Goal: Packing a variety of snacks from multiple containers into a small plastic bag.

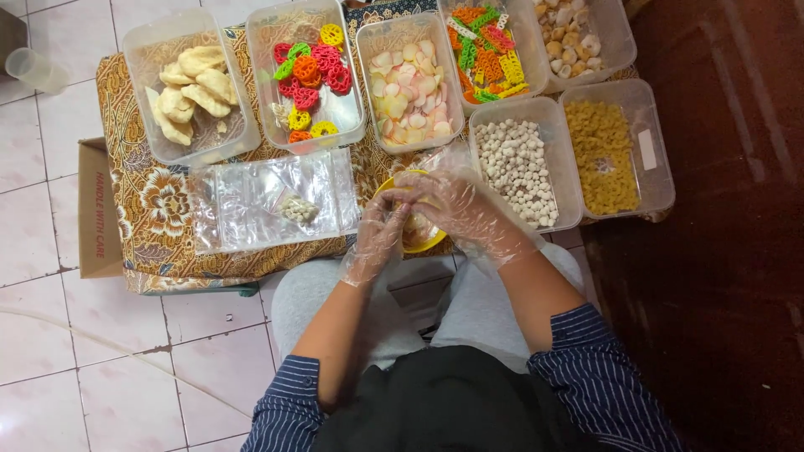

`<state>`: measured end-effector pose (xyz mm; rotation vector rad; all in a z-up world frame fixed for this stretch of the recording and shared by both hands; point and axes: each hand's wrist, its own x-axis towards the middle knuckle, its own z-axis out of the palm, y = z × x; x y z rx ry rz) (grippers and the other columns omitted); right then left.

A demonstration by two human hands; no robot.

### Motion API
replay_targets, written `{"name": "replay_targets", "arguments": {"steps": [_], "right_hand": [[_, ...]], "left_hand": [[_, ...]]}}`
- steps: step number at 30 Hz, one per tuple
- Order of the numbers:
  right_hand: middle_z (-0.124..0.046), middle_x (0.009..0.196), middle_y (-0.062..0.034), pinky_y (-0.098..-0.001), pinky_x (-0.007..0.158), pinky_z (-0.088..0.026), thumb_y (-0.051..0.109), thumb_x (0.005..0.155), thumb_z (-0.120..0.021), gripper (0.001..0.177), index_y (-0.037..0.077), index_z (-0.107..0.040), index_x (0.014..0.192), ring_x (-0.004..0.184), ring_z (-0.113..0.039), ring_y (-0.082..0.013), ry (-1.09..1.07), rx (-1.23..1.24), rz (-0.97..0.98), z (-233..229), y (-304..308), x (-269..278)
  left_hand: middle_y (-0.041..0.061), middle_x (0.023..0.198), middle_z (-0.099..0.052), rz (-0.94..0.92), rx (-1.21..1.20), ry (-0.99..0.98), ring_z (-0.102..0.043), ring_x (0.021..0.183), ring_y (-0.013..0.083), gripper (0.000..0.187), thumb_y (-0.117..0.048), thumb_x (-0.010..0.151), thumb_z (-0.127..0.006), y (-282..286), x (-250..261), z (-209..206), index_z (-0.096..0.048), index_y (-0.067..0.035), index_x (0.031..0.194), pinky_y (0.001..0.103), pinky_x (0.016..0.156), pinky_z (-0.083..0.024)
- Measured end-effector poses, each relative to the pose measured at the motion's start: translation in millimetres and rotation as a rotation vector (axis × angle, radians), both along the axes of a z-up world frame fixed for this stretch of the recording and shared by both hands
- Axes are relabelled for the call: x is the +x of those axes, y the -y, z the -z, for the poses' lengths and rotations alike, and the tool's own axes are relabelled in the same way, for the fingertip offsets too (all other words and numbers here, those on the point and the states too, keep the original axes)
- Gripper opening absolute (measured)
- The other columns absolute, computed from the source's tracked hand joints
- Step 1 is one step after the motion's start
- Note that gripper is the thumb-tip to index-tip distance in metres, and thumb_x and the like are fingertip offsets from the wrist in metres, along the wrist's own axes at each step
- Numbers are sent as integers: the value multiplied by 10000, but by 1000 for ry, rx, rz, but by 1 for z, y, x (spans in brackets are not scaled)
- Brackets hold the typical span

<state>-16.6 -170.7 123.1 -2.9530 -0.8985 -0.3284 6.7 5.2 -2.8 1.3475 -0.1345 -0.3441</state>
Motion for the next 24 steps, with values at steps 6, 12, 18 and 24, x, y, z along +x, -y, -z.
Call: {"name": "replay_targets", "arguments": {"steps": [6,12,18,24], "right_hand": [[-667,892,-44,-247,691,-601,184,919,-745,335,190,-651,1241,663,-620,-114,34,-285,-49,32,6,10],[-740,928,-156,-272,587,-614,61,959,-729,431,0,-560,1351,707,-728,-227,-584,946,130,68,13,22],[-757,845,-103,-300,591,-573,-6,899,-748,374,45,-602,1239,721,-736,-208,-434,976,192,95,4,17],[-743,887,-218,-419,624,-602,-47,934,-669,325,-18,-556,1237,752,-746,-340,-491,961,154,82,2,11]], "left_hand": [[148,975,-712,-16,62,-49,-686,885,224,198,-203,948,-749,3,-7,14,-690,-40,1043,381,820,-581],[64,861,-692,-50,10,-4,-643,809,88,186,-196,933,-774,3,-8,-14,-732,-50,1039,265,754,-552],[183,996,-692,-49,117,89,-690,923,235,353,-240,958,-747,2,-10,-11,-644,-10,1207,387,852,-563],[144,805,-678,14,22,146,-689,751,168,207,-169,970,-700,1,-7,-8,-708,-4,1095,294,696,-556]]}}
